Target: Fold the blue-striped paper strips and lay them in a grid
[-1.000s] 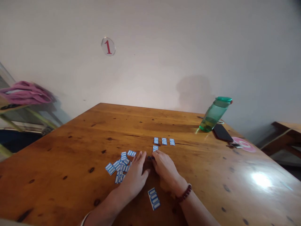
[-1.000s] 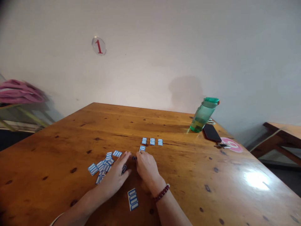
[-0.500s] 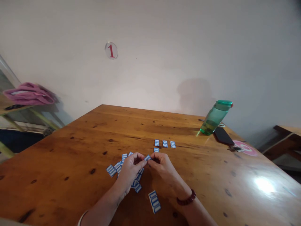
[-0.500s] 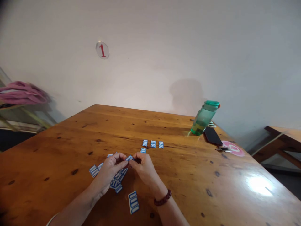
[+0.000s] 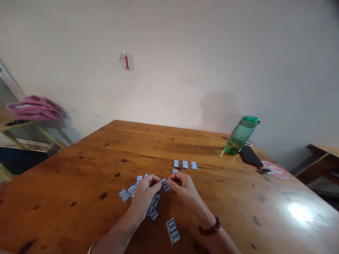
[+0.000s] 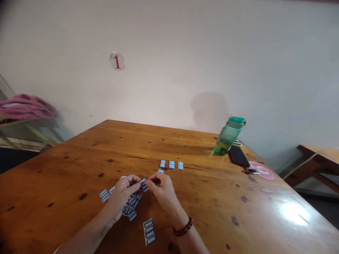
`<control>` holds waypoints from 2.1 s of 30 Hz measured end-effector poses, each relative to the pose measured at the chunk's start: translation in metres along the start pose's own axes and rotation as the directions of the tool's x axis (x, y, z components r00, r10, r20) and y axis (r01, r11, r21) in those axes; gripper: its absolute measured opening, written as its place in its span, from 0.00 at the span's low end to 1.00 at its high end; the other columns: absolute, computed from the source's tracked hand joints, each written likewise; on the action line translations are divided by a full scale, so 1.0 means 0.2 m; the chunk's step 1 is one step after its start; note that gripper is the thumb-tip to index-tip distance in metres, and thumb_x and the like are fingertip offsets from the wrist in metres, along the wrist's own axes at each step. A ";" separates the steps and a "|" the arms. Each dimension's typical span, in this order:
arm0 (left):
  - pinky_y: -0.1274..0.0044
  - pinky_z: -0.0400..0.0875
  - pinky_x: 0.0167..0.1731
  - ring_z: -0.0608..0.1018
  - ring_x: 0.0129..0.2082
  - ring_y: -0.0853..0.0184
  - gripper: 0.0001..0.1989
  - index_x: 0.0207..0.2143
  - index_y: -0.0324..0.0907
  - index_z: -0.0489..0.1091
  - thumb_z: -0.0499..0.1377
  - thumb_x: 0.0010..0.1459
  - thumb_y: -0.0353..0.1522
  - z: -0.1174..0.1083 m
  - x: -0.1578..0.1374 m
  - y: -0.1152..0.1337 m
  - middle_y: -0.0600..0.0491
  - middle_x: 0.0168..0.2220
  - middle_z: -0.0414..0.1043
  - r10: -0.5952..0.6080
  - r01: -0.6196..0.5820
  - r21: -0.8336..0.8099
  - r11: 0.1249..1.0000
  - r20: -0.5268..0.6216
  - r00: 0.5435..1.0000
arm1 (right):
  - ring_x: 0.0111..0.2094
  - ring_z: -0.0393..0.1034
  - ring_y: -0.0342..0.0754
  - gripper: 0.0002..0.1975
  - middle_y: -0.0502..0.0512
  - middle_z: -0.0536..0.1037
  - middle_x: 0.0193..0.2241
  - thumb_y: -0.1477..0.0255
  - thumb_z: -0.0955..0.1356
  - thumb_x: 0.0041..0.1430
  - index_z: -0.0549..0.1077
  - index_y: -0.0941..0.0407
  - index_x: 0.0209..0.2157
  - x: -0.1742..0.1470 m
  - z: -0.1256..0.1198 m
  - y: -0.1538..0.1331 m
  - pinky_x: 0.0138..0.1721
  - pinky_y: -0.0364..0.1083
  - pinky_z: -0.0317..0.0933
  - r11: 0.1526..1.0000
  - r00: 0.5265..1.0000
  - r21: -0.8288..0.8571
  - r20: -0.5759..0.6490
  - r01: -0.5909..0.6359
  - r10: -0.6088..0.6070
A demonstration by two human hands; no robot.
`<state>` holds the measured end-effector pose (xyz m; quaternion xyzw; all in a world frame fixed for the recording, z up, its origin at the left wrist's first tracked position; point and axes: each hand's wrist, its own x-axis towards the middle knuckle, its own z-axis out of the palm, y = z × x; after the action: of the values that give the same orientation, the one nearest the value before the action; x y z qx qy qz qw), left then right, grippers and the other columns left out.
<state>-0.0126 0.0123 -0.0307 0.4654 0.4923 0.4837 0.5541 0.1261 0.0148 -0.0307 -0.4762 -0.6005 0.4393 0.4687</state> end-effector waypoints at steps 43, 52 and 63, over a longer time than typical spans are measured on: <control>0.80 0.58 0.22 0.64 0.20 0.71 0.09 0.16 0.41 0.62 0.56 0.43 0.35 0.00 0.02 -0.05 0.59 0.17 0.60 0.242 -0.245 0.219 0.944 0.043 0.969 | 0.20 0.54 0.40 0.07 0.46 0.64 0.15 0.70 0.66 0.42 0.66 0.58 0.18 -0.01 0.05 -0.01 0.22 0.40 0.49 0.998 0.991 0.067 -0.132 0.018 -0.009; 0.80 0.61 0.24 0.67 0.21 0.71 0.06 0.20 0.41 0.66 0.56 0.46 0.33 0.02 -0.02 -0.02 0.56 0.19 0.66 0.293 -0.313 0.223 0.923 0.118 0.949 | 0.18 0.50 0.37 0.10 0.44 0.61 0.14 0.69 0.69 0.39 0.66 0.58 0.16 -0.02 0.04 -0.03 0.20 0.39 0.44 0.877 0.983 0.459 -0.044 -0.138 0.178; 0.79 0.63 0.26 0.70 0.24 0.68 0.09 0.20 0.42 0.66 0.54 0.48 0.37 -0.01 -0.02 0.00 0.55 0.21 0.68 0.322 -0.314 0.276 0.908 0.018 0.947 | 0.14 0.46 0.35 0.11 0.44 0.60 0.13 0.67 0.71 0.34 0.68 0.59 0.16 0.04 -0.20 -0.01 0.15 0.39 0.38 0.908 0.938 0.411 -0.278 -0.079 0.207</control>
<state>-0.0140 0.0083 -0.0298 0.6048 0.4803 0.5007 0.3909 0.1642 0.0259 -0.0199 -0.4795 -0.3802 0.5026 0.6107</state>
